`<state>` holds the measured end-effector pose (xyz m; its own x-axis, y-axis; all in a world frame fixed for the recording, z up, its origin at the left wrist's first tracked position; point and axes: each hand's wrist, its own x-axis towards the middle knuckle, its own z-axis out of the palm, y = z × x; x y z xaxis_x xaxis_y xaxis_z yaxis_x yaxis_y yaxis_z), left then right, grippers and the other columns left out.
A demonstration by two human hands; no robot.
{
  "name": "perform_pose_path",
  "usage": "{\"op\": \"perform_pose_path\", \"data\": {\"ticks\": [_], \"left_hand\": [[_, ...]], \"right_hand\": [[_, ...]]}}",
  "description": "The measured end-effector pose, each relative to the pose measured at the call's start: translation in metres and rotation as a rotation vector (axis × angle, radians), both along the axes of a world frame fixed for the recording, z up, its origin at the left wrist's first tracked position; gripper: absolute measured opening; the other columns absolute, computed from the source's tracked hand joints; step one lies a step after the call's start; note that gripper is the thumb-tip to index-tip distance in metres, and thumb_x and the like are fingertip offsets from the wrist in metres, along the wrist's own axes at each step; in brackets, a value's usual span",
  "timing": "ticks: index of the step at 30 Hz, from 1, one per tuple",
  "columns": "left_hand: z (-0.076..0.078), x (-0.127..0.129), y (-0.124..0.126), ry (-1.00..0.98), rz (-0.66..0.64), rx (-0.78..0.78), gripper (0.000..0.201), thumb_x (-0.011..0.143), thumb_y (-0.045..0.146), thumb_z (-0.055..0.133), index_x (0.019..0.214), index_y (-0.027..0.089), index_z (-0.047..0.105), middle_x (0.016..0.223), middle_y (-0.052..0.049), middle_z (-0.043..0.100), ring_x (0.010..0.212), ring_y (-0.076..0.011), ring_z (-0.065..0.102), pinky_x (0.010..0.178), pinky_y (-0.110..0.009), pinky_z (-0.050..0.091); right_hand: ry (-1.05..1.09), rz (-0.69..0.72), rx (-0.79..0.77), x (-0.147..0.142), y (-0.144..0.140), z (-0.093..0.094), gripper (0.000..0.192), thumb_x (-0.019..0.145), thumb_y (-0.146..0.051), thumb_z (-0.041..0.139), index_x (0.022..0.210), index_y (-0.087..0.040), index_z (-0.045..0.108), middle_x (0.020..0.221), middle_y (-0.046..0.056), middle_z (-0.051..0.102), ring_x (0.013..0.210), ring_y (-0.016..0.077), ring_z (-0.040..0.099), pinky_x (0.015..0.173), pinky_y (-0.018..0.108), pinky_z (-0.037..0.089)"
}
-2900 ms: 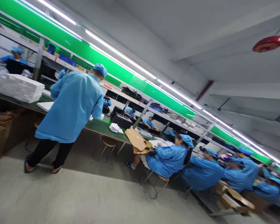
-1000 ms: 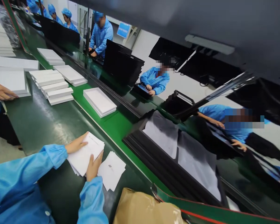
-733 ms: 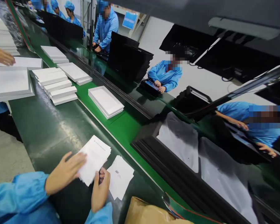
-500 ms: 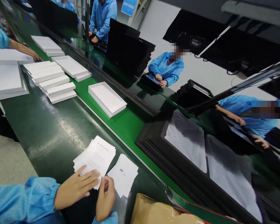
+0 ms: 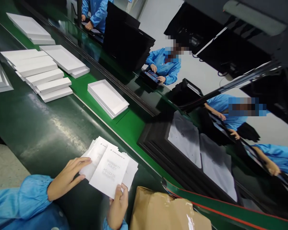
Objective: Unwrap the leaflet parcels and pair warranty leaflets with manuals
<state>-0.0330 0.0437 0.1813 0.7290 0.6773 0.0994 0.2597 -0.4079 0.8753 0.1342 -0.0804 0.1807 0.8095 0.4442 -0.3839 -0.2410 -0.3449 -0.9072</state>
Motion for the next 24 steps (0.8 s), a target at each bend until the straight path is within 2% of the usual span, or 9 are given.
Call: {"op": "perform_pose_path", "data": {"ticks": [3, 5, 7, 9, 11, 15, 17, 19, 24], "left_hand": [[0.006, 0.009, 0.000, -0.231, -0.069, -0.492, 0.048, 0.080, 0.030, 0.042, 0.123, 0.017, 0.028, 0.105, -0.009, 0.052, 0.086, -0.0191, 0.051, 0.076, -0.032, 0.041], [0.009, 0.011, 0.002, -0.330, -0.136, -0.767, 0.046, 0.078, 0.037, 0.044, 0.118, 0.015, 0.037, 0.099, -0.008, 0.056, 0.083, -0.0205, 0.053, 0.075, -0.032, 0.044], [0.011, 0.009, 0.006, -0.362, -0.084, -0.914, 0.046, 0.076, 0.043, 0.046, 0.111, 0.012, 0.045, 0.100, -0.008, 0.057, 0.084, -0.0229, 0.055, 0.076, -0.033, 0.045], [0.012, 0.000, 0.013, -0.329, 0.046, -0.946, 0.051, 0.074, 0.046, 0.048, 0.111, 0.011, 0.044, 0.103, -0.009, 0.057, 0.085, -0.0245, 0.056, 0.074, -0.032, 0.046], [0.011, -0.010, 0.020, -0.271, 0.136, -0.952, 0.057, 0.072, 0.049, 0.050, 0.114, 0.012, 0.041, 0.103, -0.009, 0.057, 0.084, -0.0258, 0.056, 0.069, -0.031, 0.048], [0.012, -0.024, 0.024, -0.195, 0.167, -1.000, 0.061, 0.070, 0.051, 0.051, 0.117, 0.013, 0.038, 0.097, -0.010, 0.060, 0.083, -0.0277, 0.058, 0.060, -0.030, 0.050], [0.013, -0.025, 0.020, -0.187, 0.162, -1.015, 0.061, 0.071, 0.050, 0.051, 0.118, 0.014, 0.037, 0.097, -0.009, 0.061, 0.083, -0.0271, 0.058, 0.060, -0.029, 0.051], [0.014, -0.023, 0.015, -0.197, 0.159, -1.030, 0.059, 0.072, 0.049, 0.050, 0.118, 0.014, 0.037, 0.098, -0.008, 0.060, 0.083, -0.0259, 0.058, 0.062, -0.028, 0.050], [0.016, -0.018, 0.008, -0.208, 0.115, -1.088, 0.057, 0.073, 0.048, 0.050, 0.118, 0.014, 0.036, 0.098, -0.008, 0.060, 0.079, -0.0244, 0.059, 0.063, -0.028, 0.050]], "right_hand": [[-0.019, 0.053, 0.022, -0.017, -0.007, 0.008, 0.044, 0.065, -0.054, 0.051, 0.086, -0.018, 0.040, 0.059, -0.001, 0.049, 0.043, 0.0068, 0.039, 0.035, 0.015, 0.028], [-0.031, 0.213, -0.015, -0.029, -0.013, 0.011, 0.041, 0.068, -0.054, 0.047, 0.083, -0.017, 0.041, 0.048, -0.004, 0.041, 0.036, 0.0057, 0.031, 0.032, 0.016, 0.023], [-0.077, 0.388, -0.037, -0.032, -0.018, 0.008, 0.038, 0.073, -0.053, 0.041, 0.081, -0.016, 0.043, 0.048, -0.004, 0.040, 0.039, 0.0072, 0.035, 0.035, 0.018, 0.029], [-0.186, 0.458, -0.095, -0.018, -0.024, -0.001, 0.039, 0.076, -0.050, 0.036, 0.085, -0.014, 0.045, 0.060, 0.001, 0.049, 0.053, 0.0111, 0.047, 0.050, 0.023, 0.041], [-0.391, 0.418, -0.227, 0.010, -0.028, -0.017, 0.045, 0.074, -0.050, 0.037, 0.094, -0.010, 0.047, 0.082, 0.010, 0.055, 0.078, 0.0174, 0.051, 0.073, 0.032, 0.042], [-0.898, 0.426, -0.542, 0.067, -0.028, -0.053, 0.064, 0.061, -0.042, 0.053, 0.110, -0.002, 0.045, 0.119, 0.019, 0.035, 0.111, 0.0296, 0.029, 0.091, 0.043, 0.028], [-1.002, 0.535, -0.689, 0.082, -0.025, -0.067, 0.072, 0.057, -0.035, 0.059, 0.118, -0.004, 0.039, 0.126, 0.016, 0.025, 0.116, 0.0312, 0.021, 0.090, 0.046, 0.028], [-1.014, 0.652, -0.749, 0.088, -0.025, -0.076, 0.070, 0.056, -0.028, 0.061, 0.120, -0.009, 0.039, 0.127, 0.013, 0.026, 0.114, 0.0315, 0.025, 0.088, 0.049, 0.029], [-0.996, 0.693, -0.619, 0.093, -0.042, -0.080, 0.035, 0.066, -0.024, 0.049, 0.099, -0.017, 0.058, 0.110, 0.010, 0.048, 0.099, 0.0234, 0.046, 0.083, 0.034, 0.039]]}}
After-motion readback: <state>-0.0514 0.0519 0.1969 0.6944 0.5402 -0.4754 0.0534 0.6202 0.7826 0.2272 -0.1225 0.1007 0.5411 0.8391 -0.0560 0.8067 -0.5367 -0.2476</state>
